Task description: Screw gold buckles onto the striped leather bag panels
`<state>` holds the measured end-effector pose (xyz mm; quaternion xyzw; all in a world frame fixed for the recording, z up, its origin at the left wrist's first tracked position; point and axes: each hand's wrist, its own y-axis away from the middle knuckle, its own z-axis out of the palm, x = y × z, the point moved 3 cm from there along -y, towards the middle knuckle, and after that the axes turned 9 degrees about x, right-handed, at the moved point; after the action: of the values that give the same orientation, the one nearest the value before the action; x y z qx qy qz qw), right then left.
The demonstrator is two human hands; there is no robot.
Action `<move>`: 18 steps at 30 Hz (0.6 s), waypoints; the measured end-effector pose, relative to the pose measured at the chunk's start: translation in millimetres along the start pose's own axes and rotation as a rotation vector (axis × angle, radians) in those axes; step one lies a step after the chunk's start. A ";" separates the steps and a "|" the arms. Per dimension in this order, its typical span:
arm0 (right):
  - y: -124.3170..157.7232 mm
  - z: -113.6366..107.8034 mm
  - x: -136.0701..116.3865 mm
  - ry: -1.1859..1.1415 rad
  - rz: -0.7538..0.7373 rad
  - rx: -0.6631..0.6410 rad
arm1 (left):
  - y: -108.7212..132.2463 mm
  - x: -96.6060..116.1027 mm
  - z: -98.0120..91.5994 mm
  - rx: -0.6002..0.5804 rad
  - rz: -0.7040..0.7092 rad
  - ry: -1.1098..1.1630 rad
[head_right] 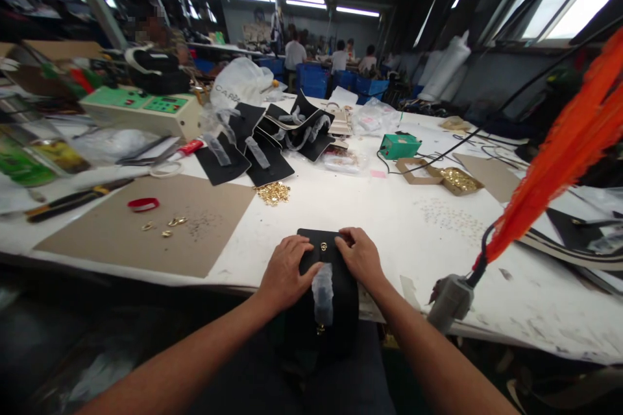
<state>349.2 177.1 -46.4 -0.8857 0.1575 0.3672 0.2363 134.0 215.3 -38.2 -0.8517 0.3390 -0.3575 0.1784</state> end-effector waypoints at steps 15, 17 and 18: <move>164.7 9.6 -7.9 -0.694 0.617 0.551 | 8.1 -22.3 18.5 0.003 0.199 -0.027; 173.5 20.4 -2.7 -0.854 0.772 0.480 | 17.7 -23.6 22.9 -0.006 0.220 0.021; 176.4 25.1 -3.8 -0.917 0.802 0.414 | 23.1 -22.2 24.4 -0.008 0.233 0.047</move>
<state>252.3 42.9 -112.6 -0.4471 0.4271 0.7304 0.2900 130.0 216.1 -78.3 -0.7987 0.4411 -0.3530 0.2074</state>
